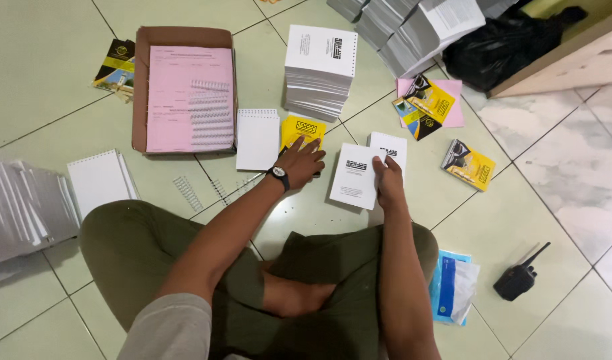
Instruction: The person sits on the floor and assembles spiral-bound notebooks by hand. They insert metal spiral coils into the punched holes of stacked paper, then place the assembled notebooks into yellow packaging sleeves.
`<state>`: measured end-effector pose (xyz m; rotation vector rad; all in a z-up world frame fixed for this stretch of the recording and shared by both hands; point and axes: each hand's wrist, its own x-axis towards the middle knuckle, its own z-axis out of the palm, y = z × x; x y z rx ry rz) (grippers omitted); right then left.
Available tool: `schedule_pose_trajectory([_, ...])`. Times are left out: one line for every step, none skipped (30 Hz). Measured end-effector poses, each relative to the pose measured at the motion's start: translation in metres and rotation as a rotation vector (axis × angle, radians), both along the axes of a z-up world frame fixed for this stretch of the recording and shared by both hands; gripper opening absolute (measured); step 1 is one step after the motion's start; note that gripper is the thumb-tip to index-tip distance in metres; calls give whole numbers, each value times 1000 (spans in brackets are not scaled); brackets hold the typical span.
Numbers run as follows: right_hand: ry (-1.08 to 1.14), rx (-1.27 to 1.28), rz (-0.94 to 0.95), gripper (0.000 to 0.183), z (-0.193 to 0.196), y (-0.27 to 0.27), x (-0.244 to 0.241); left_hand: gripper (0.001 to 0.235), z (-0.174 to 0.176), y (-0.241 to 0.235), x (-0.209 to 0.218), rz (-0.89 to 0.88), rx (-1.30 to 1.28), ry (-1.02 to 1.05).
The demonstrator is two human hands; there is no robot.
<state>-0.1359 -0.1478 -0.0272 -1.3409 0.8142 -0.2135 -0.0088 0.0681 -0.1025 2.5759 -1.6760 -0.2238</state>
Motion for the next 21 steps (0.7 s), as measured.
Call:
schedule_pose_trajectory([2,5,-4,44,3,7,1,50,12,5,-5,-4,5,2])
schedule_pose_trajectory([37,-19,12,52,7,13,5,58,25,9,-7,-16,-45,36])
schedule_pose_trajectory([72,-42,28,61,11,19,9,67,39,13,-9,-28,-95,70])
schedule_pose_trajectory([70,-40,26,61,11,22,11,67,55,16,-16,-30,-93,69])
schedule_pose_trajectory([69,-27,36,58,10,25,13,79,71,19,-24,32,-114,142])
schedule_pose_trajectory([66,-12,46,55,9,29,15,92,87,24,-31,94,-134,215])
schedule_pose_trajectory([64,-8,43,55,6,29,19,92,90,22,-39,92,-130,213])
schedule_pose_trajectory([86,-28,72,58,3,29,21,101,93,20,-49,26,-117,184])
schedule_pose_trajectory([107,-47,101,61,-1,29,24,111,97,19,-59,-40,-103,156])
schedule_pose_trajectory([107,-46,103,61,-3,29,24,111,93,14,-65,-38,-102,156])
schedule_pose_trajectory([121,-44,106,59,-5,29,24,112,88,10,-71,-70,-52,119])
schedule_pose_trajectory([135,-47,109,57,-7,27,24,114,84,3,-77,-102,-7,80])
schedule_pose_trajectory([134,-51,110,57,-31,16,26,114,64,-3,-78,-101,-11,78])
schedule_pose_trajectory([144,-66,125,57,-55,5,26,94,44,-10,-80,-78,-129,-32])
schedule_pose_trajectory([153,-82,140,58,-80,-7,26,75,23,-17,-82,-54,-248,-144])
schedule_pose_trajectory([152,-84,139,58,-62,0,24,75,11,-22,-81,-55,-249,-145])
schedule_pose_trajectory([164,-99,144,59,-45,7,23,74,-1,-29,-79,-54,-279,-189])
schedule_pose_trajectory([178,-110,149,59,-28,16,21,74,-14,-34,-79,-54,-305,-232])
schedule_pose_trajectory([178,-108,147,59,-35,13,22,74,-16,-34,-76,-56,-303,-232])
schedule_pose_trajectory([174,-96,145,60,-43,11,23,74,-17,-35,-74,-84,-316,-278])
schedule_pose_trajectory([170,-84,142,62,-50,8,24,75,-19,-35,-71,-112,-329,-324])
